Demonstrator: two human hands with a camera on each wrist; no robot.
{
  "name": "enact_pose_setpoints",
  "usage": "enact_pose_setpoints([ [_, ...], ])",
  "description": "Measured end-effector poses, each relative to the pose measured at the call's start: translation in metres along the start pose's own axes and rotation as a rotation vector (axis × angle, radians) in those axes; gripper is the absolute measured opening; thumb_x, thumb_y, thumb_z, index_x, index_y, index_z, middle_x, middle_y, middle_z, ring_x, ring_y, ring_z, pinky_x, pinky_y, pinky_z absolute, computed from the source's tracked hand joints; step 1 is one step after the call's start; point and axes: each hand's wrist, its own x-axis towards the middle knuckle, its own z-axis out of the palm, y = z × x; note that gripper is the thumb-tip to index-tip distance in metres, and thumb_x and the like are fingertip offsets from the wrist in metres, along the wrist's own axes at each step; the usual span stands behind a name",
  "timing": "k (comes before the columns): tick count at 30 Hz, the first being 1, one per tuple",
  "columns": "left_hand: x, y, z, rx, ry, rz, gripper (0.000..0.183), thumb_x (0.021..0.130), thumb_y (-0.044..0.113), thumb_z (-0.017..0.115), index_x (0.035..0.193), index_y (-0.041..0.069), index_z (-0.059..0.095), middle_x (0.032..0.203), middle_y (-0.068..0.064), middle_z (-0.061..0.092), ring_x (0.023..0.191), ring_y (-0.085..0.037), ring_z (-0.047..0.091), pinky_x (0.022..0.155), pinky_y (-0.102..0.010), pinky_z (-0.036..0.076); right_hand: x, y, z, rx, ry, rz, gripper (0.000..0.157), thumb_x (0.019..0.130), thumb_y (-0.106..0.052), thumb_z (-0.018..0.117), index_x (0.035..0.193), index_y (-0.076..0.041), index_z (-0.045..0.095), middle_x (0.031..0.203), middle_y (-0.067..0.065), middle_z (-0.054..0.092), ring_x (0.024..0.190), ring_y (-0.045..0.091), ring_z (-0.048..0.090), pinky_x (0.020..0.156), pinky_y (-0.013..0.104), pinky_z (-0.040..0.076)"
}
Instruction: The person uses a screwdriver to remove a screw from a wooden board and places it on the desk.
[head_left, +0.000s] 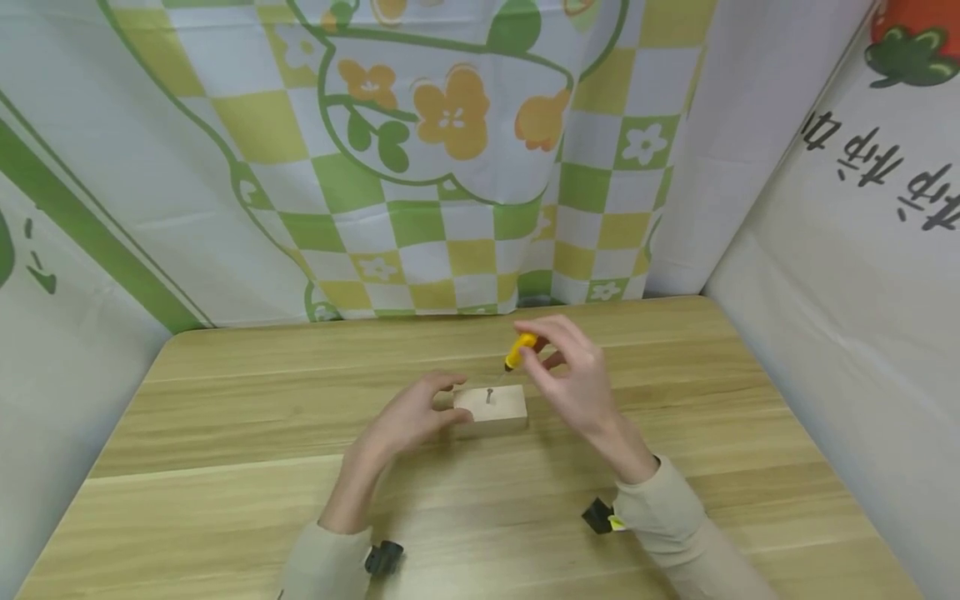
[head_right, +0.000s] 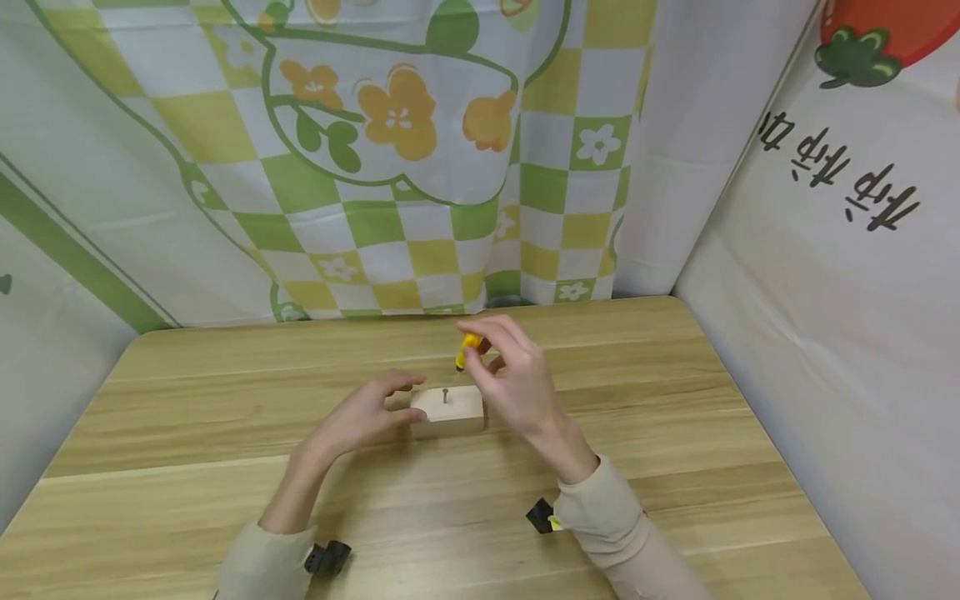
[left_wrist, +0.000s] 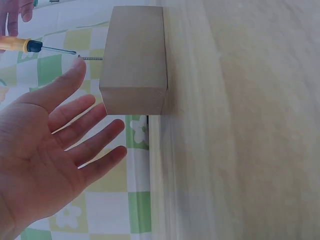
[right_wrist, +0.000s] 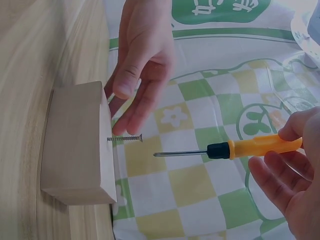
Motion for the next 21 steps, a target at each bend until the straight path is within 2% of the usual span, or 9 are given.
enact_pose_setpoints([
  [6, 0.005, 0.006, 0.002, -0.002, 0.013, 0.011, 0.051, 0.083, 0.038, 0.07, 0.127, 0.015, 0.058, 0.131, 0.0, 0.056, 0.122, -0.023, 0.05, 0.102, -0.045, 0.04, -0.003, 0.002, -0.006, -0.013, 0.012, 0.001, 0.03, 0.08, 0.006, 0.066, 0.109, 0.0, 0.065, 0.099, 0.01, 0.064, 0.08, 0.018, 0.061, 0.056, 0.023, 0.054],
  [14, 0.012, 0.009, 0.007, 0.0, 0.062, 0.065, 0.043, 0.084, 0.04, 0.068, 0.118, 0.014, 0.065, 0.103, 0.011, 0.063, 0.107, -0.013, 0.056, 0.091, -0.039, 0.047, -0.006, 0.007, -0.014, -0.003, 0.034, -0.01, 0.029, 0.078, 0.009, 0.066, 0.106, 0.002, 0.065, 0.099, 0.012, 0.062, 0.08, 0.022, 0.06, 0.061, 0.022, 0.055],
  [21, 0.017, 0.012, 0.01, -0.002, 0.065, 0.111, 0.034, 0.085, 0.033, 0.069, 0.113, 0.013, 0.067, 0.095, 0.013, 0.061, 0.098, -0.011, 0.057, 0.084, -0.035, 0.049, -0.011, 0.013, -0.02, -0.022, 0.04, -0.022, 0.029, 0.078, 0.01, 0.067, 0.106, 0.002, 0.066, 0.099, 0.012, 0.062, 0.081, 0.019, 0.06, 0.062, 0.024, 0.056],
])
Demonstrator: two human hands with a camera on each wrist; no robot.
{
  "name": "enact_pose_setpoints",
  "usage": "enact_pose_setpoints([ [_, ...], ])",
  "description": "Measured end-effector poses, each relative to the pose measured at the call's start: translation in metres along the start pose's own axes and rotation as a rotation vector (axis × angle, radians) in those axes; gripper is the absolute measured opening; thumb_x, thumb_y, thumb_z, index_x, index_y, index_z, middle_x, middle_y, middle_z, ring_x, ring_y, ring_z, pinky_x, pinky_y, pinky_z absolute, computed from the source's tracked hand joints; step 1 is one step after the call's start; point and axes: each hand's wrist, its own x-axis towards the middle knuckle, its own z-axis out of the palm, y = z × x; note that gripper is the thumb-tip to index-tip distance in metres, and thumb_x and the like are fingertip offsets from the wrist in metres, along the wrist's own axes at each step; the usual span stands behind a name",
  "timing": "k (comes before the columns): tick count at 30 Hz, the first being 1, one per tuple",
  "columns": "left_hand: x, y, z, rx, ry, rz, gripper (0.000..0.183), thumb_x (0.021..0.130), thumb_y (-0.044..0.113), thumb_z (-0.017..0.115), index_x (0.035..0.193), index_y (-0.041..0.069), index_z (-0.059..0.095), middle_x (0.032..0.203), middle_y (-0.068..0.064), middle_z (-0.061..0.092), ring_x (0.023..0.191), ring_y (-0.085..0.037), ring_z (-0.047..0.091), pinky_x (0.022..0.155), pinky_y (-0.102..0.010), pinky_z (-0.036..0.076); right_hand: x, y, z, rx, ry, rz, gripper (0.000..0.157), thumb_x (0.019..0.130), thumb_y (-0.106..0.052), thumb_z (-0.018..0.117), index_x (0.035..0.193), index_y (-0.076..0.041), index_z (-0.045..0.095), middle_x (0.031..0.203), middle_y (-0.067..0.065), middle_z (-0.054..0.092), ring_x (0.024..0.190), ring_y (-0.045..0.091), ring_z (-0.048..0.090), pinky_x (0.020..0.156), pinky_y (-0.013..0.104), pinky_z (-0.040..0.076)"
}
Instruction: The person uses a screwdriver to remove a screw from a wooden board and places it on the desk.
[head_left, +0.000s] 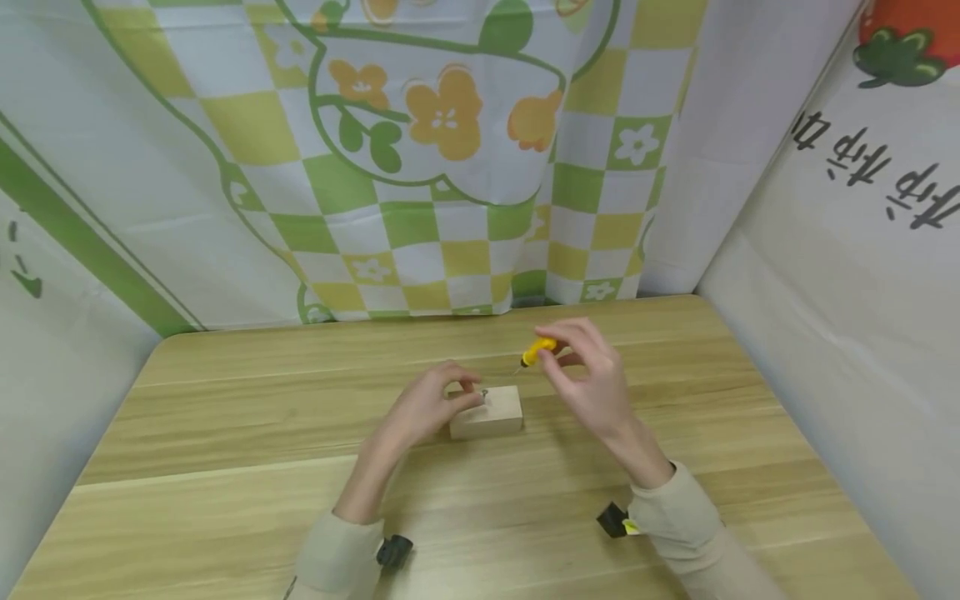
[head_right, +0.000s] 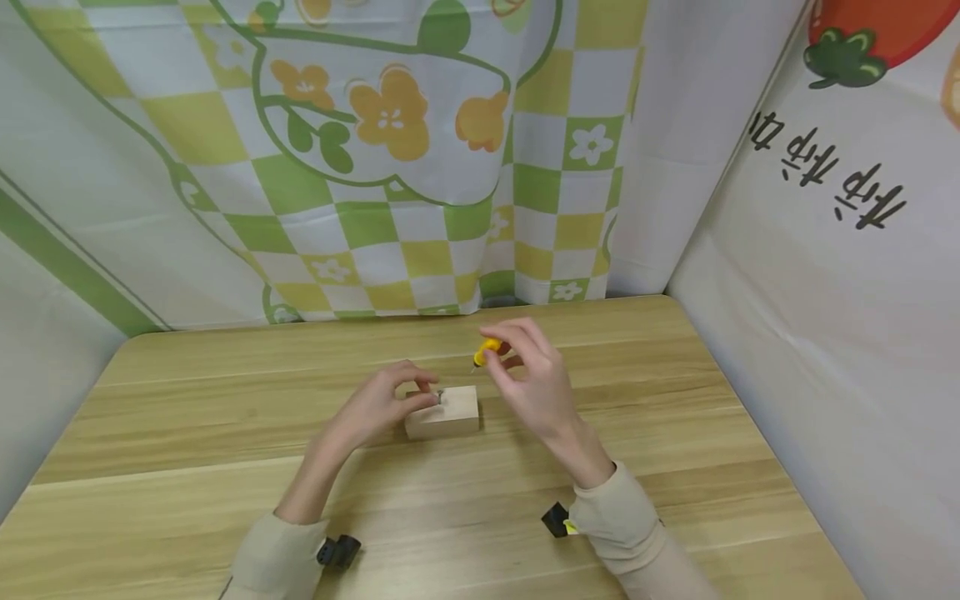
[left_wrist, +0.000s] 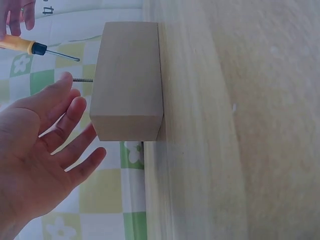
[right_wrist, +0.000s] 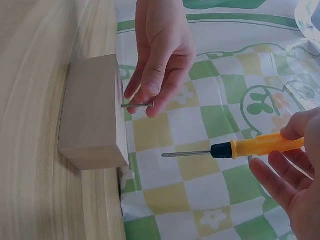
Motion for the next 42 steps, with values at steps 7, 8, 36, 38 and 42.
enact_pose_setpoints([
  [7, 0.002, 0.001, 0.003, 0.027, -0.011, 0.013, 0.024, 0.086, 0.03, 0.068, 0.108, 0.019, 0.07, 0.097, 0.014, 0.062, 0.099, -0.01, 0.058, 0.089, -0.037, 0.049, -0.007, 0.004, -0.007, -0.031, 0.001, 0.021, 0.028, 0.078, 0.008, 0.068, 0.105, 0.001, 0.067, 0.102, 0.01, 0.062, 0.083, 0.018, 0.061, 0.064, 0.02, 0.055],
  [8, 0.003, 0.001, 0.003, 0.03, -0.011, 0.015, 0.023, 0.086, 0.03, 0.068, 0.107, 0.02, 0.07, 0.098, 0.014, 0.063, 0.099, -0.01, 0.058, 0.09, -0.036, 0.049, -0.008, 0.004, -0.008, -0.034, 0.001, 0.025, 0.028, 0.078, 0.008, 0.069, 0.105, 0.001, 0.067, 0.102, 0.01, 0.062, 0.083, 0.018, 0.061, 0.064, 0.019, 0.055],
  [36, 0.006, 0.006, 0.012, -0.011, 0.083, -0.034, 0.009, 0.086, 0.033, 0.067, 0.088, 0.024, 0.069, 0.09, 0.014, 0.065, 0.091, -0.011, 0.063, 0.082, -0.031, 0.054, -0.023, -0.011, -0.029, -0.094, 0.017, 0.066, 0.025, 0.07, 0.019, 0.069, 0.093, 0.01, 0.063, 0.095, 0.019, 0.06, 0.082, 0.026, 0.06, 0.065, 0.021, 0.056],
  [38, 0.006, 0.008, 0.012, -0.02, 0.116, -0.042, 0.01, 0.087, 0.033, 0.067, 0.088, 0.024, 0.069, 0.088, 0.012, 0.066, 0.089, -0.012, 0.064, 0.083, -0.034, 0.053, -0.026, -0.005, -0.03, -0.099, 0.014, 0.07, 0.025, 0.07, 0.019, 0.069, 0.093, 0.01, 0.063, 0.096, 0.019, 0.061, 0.082, 0.027, 0.06, 0.064, 0.023, 0.056],
  [42, 0.005, 0.01, 0.011, -0.016, 0.174, -0.034, 0.012, 0.087, 0.032, 0.067, 0.09, 0.02, 0.07, 0.087, 0.008, 0.068, 0.087, -0.013, 0.064, 0.084, -0.037, 0.052, -0.037, 0.013, -0.031, -0.097, 0.011, 0.089, 0.027, 0.071, 0.016, 0.071, 0.095, 0.006, 0.064, 0.099, 0.016, 0.061, 0.083, 0.024, 0.061, 0.065, 0.02, 0.055],
])
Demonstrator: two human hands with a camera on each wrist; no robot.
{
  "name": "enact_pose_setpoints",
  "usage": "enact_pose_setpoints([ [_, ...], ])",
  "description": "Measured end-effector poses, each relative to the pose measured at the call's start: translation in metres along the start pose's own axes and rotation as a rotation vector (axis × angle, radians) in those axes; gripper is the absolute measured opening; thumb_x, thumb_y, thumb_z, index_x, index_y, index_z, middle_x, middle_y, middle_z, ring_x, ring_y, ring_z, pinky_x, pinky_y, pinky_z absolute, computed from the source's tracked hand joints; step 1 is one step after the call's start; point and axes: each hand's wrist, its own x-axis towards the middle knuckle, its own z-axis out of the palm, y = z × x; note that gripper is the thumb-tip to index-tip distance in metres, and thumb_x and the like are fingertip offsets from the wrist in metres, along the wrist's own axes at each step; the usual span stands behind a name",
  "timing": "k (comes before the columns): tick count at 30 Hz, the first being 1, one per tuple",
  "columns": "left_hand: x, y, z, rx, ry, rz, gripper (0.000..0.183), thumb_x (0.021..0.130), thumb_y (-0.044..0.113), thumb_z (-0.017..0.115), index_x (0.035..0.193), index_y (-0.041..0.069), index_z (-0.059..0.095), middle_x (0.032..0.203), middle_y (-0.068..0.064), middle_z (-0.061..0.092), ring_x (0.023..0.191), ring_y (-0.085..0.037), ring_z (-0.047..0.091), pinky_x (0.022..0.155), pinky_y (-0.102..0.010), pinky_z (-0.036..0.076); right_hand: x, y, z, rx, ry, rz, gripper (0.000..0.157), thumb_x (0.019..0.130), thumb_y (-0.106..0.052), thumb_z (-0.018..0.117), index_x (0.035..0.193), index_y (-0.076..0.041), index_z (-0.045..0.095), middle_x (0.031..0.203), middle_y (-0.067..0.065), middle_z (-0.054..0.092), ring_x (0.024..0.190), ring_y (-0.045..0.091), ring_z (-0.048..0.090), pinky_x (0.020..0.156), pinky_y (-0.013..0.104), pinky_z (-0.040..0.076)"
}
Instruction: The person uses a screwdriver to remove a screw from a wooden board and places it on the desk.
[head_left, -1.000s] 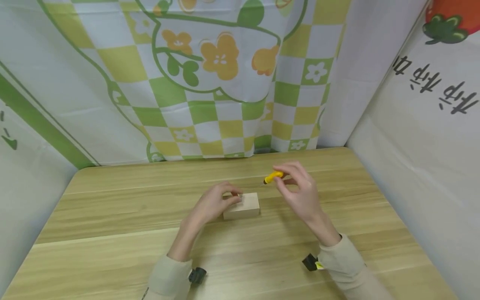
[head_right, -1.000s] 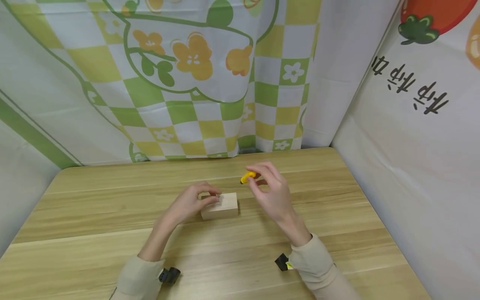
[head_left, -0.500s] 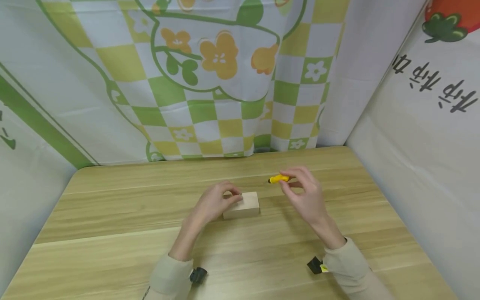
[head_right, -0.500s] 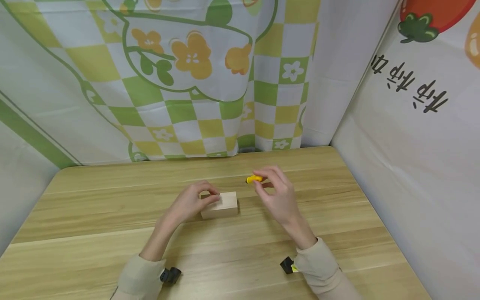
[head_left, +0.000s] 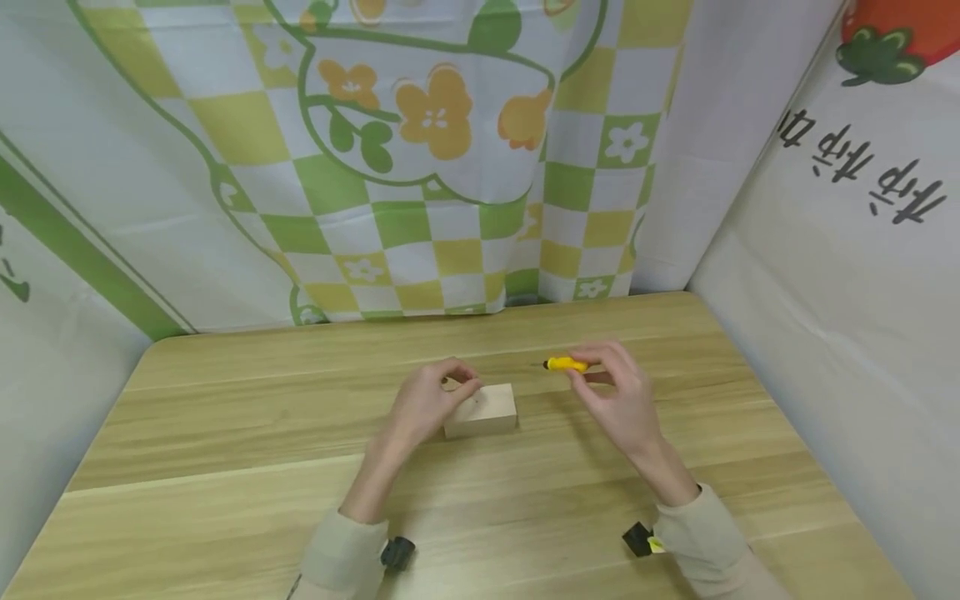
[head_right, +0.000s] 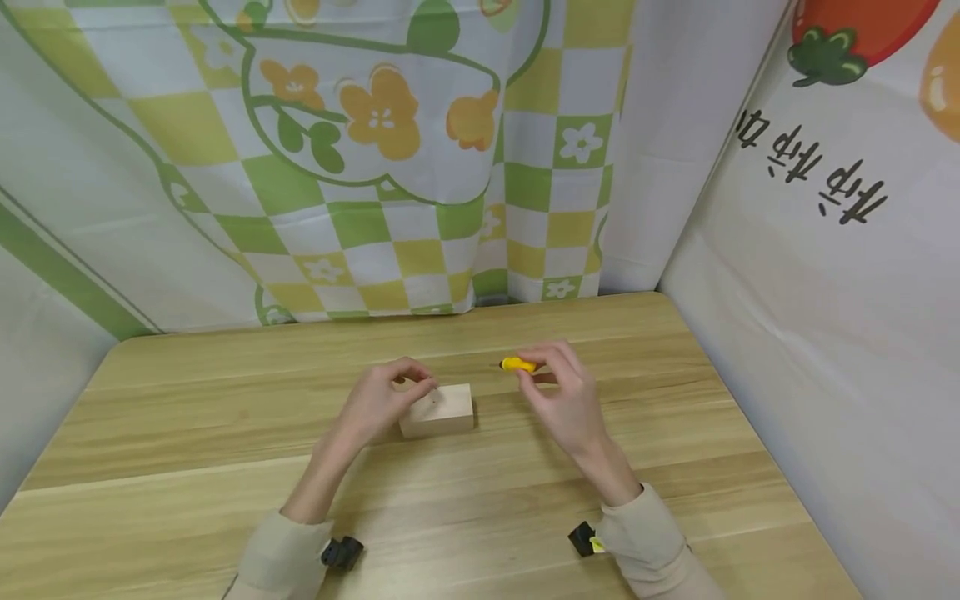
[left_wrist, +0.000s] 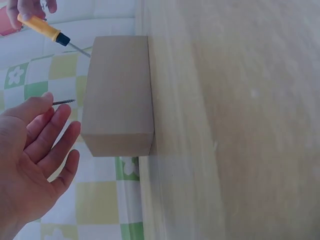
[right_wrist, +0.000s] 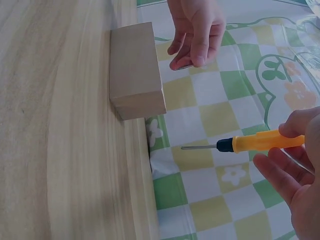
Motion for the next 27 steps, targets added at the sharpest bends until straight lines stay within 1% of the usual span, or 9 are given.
enact_pose_setpoints([
  [4, -0.002, -0.002, -0.004, 0.001, 0.015, 0.01, 0.016, 0.088, 0.03, 0.066, 0.095, 0.016, 0.07, 0.089, 0.006, 0.069, 0.087, -0.013, 0.064, 0.086, -0.036, 0.051, -0.007, 0.011, 0.0, 0.011, 0.001, 0.012, 0.026, 0.073, 0.012, 0.072, 0.096, 0.002, 0.065, 0.101, 0.011, 0.062, 0.086, 0.019, 0.061, 0.068, 0.018, 0.055],
  [9, -0.007, -0.007, -0.012, -0.012, 0.022, 0.01, 0.018, 0.088, 0.028, 0.065, 0.098, 0.014, 0.071, 0.088, 0.006, 0.07, 0.087, -0.012, 0.064, 0.085, -0.035, 0.051, -0.011, 0.013, -0.001, 0.019, 0.002, 0.004, 0.026, 0.075, 0.01, 0.071, 0.097, -0.001, 0.066, 0.103, 0.008, 0.062, 0.087, 0.016, 0.062, 0.068, 0.02, 0.055],
  [13, -0.011, -0.011, -0.019, -0.019, 0.016, -0.005, 0.019, 0.089, 0.028, 0.064, 0.099, 0.014, 0.071, 0.09, 0.007, 0.07, 0.088, -0.012, 0.064, 0.085, -0.036, 0.051, -0.013, 0.015, -0.001, 0.006, 0.003, -0.003, 0.026, 0.073, 0.011, 0.072, 0.095, 0.0, 0.066, 0.101, 0.008, 0.062, 0.086, 0.017, 0.062, 0.068, 0.02, 0.055],
  [16, -0.015, -0.015, -0.025, -0.022, 0.001, -0.038, 0.021, 0.09, 0.029, 0.063, 0.101, 0.014, 0.071, 0.093, 0.006, 0.069, 0.09, -0.013, 0.063, 0.084, -0.036, 0.051, -0.016, 0.018, -0.001, -0.017, 0.0, 0.006, 0.026, 0.071, 0.013, 0.073, 0.092, 0.002, 0.065, 0.099, 0.01, 0.061, 0.084, 0.018, 0.061, 0.067, 0.019, 0.055],
  [18, -0.018, -0.018, -0.03, -0.025, -0.009, -0.068, 0.022, 0.09, 0.03, 0.062, 0.104, 0.015, 0.07, 0.096, 0.006, 0.069, 0.091, -0.014, 0.062, 0.083, -0.036, 0.051, -0.018, 0.019, 0.0, -0.033, -0.003, 0.014, 0.026, 0.069, 0.015, 0.073, 0.09, 0.004, 0.064, 0.097, 0.012, 0.061, 0.083, 0.02, 0.061, 0.066, 0.021, 0.056],
  [22, -0.023, -0.022, -0.037, -0.028, -0.022, -0.099, 0.024, 0.091, 0.032, 0.06, 0.108, 0.017, 0.069, 0.1, 0.005, 0.068, 0.09, -0.016, 0.062, 0.076, -0.034, 0.052, -0.023, 0.022, 0.0, -0.058, -0.013, 0.022, 0.027, 0.067, 0.018, 0.073, 0.088, 0.005, 0.062, 0.094, 0.015, 0.059, 0.081, 0.025, 0.061, 0.065, 0.025, 0.057],
  [24, -0.026, -0.023, -0.041, -0.032, -0.025, -0.109, 0.024, 0.091, 0.032, 0.06, 0.108, 0.019, 0.069, 0.1, 0.004, 0.068, 0.086, -0.016, 0.062, 0.071, -0.032, 0.052, -0.024, 0.022, -0.001, -0.069, -0.021, 0.031, 0.027, 0.067, 0.018, 0.073, 0.088, 0.005, 0.063, 0.094, 0.014, 0.059, 0.082, 0.025, 0.061, 0.065, 0.025, 0.057],
  [27, -0.029, -0.027, -0.046, -0.036, -0.031, -0.12, 0.024, 0.091, 0.032, 0.06, 0.108, 0.017, 0.069, 0.098, 0.004, 0.068, 0.081, -0.015, 0.062, 0.066, -0.03, 0.052, -0.027, 0.024, -0.001, -0.076, -0.039, 0.05, 0.027, 0.069, 0.015, 0.074, 0.09, 0.002, 0.063, 0.095, 0.011, 0.059, 0.084, 0.022, 0.062, 0.067, 0.024, 0.056],
])
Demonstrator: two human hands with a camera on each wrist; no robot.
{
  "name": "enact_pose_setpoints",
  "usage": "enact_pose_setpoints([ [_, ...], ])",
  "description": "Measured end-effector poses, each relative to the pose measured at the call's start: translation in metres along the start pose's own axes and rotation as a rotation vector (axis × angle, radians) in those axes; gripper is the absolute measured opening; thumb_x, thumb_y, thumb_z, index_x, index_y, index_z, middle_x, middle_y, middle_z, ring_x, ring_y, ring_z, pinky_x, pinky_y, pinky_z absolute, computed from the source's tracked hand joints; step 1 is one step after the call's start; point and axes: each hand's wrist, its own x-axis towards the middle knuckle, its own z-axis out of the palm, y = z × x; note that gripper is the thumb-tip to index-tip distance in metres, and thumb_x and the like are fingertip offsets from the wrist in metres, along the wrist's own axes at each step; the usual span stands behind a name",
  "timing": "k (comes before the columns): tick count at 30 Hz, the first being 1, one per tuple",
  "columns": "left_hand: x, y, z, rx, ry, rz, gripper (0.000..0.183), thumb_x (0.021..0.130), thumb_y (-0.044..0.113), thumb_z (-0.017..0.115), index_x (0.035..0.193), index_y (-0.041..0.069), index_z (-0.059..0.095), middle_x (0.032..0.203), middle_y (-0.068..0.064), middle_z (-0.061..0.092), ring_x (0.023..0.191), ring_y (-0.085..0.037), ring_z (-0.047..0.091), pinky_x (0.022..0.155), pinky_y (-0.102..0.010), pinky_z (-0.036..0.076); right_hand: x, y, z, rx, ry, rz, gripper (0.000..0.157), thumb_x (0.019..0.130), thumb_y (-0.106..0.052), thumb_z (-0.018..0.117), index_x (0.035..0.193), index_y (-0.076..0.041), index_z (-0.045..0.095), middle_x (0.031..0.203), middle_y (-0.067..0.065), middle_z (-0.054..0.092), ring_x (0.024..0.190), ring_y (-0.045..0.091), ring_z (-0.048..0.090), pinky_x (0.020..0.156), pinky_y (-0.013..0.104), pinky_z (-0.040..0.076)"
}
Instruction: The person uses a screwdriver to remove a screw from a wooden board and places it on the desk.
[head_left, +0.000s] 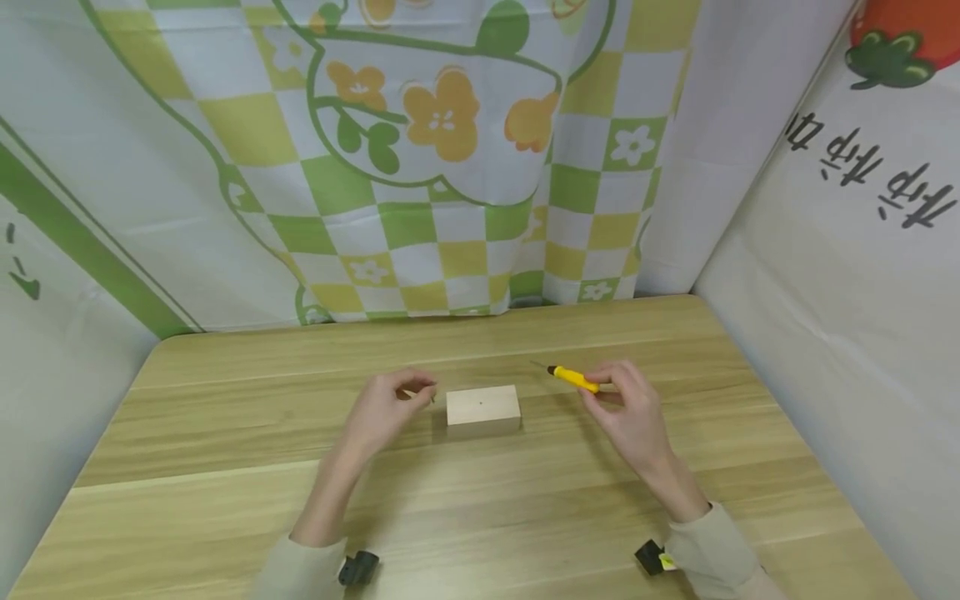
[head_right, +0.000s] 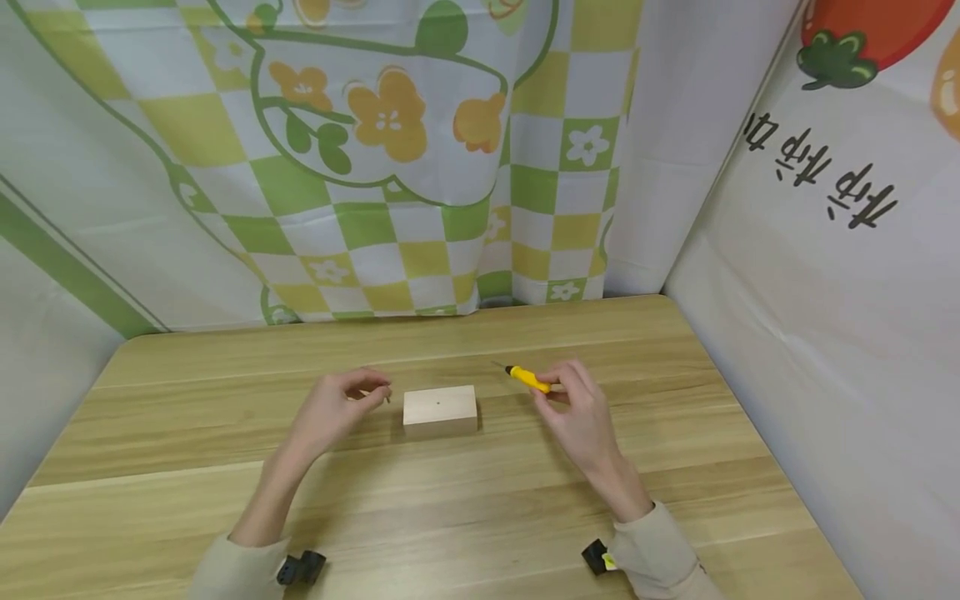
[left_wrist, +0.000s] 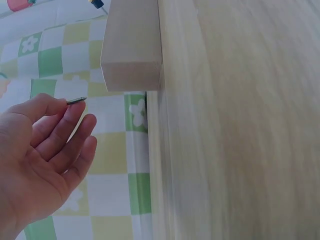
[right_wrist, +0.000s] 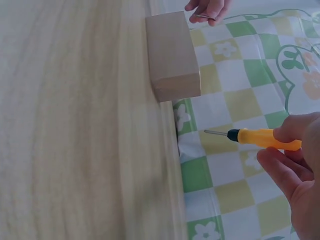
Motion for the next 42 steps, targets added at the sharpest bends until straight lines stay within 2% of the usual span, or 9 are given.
enact_pose_setpoints([
  [9, -0.005, -0.013, -0.005, 0.006, -0.065, -0.058, 0.025, 0.09, 0.031, 0.062, 0.107, 0.014, 0.07, 0.093, 0.005, 0.069, 0.085, -0.016, 0.062, 0.068, -0.028, 0.052, -0.011, 0.007, -0.001, -0.003, -0.04, 0.042, 0.027, 0.069, 0.014, 0.073, 0.091, 0.001, 0.063, 0.095, 0.009, 0.059, 0.083, 0.02, 0.063, 0.069, 0.02, 0.055],
  [16, -0.007, -0.02, -0.003, 0.016, -0.076, -0.088, 0.018, 0.088, 0.025, 0.065, 0.101, 0.013, 0.071, 0.093, 0.001, 0.07, 0.088, -0.016, 0.063, 0.072, -0.03, 0.053, -0.017, 0.01, -0.002, -0.004, -0.057, 0.035, 0.023, 0.071, 0.014, 0.072, 0.088, 0.001, 0.062, 0.093, 0.011, 0.06, 0.082, 0.021, 0.064, 0.068, 0.021, 0.056],
  [23, -0.007, -0.02, -0.002, 0.02, -0.127, -0.136, 0.016, 0.086, 0.021, 0.066, 0.097, 0.01, 0.071, 0.086, 0.0, 0.068, 0.078, -0.013, 0.061, 0.065, -0.027, 0.05, -0.024, 0.014, 0.0, -0.053, -0.071, 0.046, 0.026, 0.069, 0.014, 0.073, 0.088, 0.001, 0.062, 0.092, 0.007, 0.059, 0.082, 0.018, 0.063, 0.069, 0.018, 0.055],
  [32, -0.01, -0.02, -0.003, 0.011, -0.185, -0.191, 0.015, 0.085, 0.015, 0.065, 0.096, 0.007, 0.07, 0.083, -0.002, 0.068, 0.074, -0.013, 0.061, 0.065, -0.028, 0.052, -0.028, 0.016, 0.003, -0.062, -0.084, 0.042, 0.027, 0.067, 0.016, 0.073, 0.086, 0.001, 0.06, 0.088, 0.008, 0.058, 0.079, 0.019, 0.062, 0.067, 0.019, 0.055],
  [38, -0.011, -0.021, -0.001, 0.03, -0.213, -0.199, 0.012, 0.086, 0.014, 0.063, 0.092, 0.008, 0.071, 0.08, 0.0, 0.067, 0.073, -0.014, 0.061, 0.065, -0.027, 0.051, -0.031, 0.017, 0.004, -0.081, -0.078, 0.039, 0.033, 0.061, 0.021, 0.074, 0.084, 0.001, 0.059, 0.087, 0.006, 0.058, 0.077, 0.017, 0.062, 0.065, 0.019, 0.055],
  [42, -0.008, -0.022, 0.001, 0.034, -0.222, -0.194, 0.012, 0.088, 0.013, 0.062, 0.092, 0.007, 0.07, 0.078, -0.001, 0.067, 0.072, -0.015, 0.062, 0.064, -0.027, 0.051, -0.031, 0.015, 0.004, -0.114, -0.091, 0.065, 0.031, 0.063, 0.017, 0.075, 0.085, 0.001, 0.059, 0.087, 0.006, 0.057, 0.077, 0.016, 0.06, 0.063, 0.019, 0.055],
])
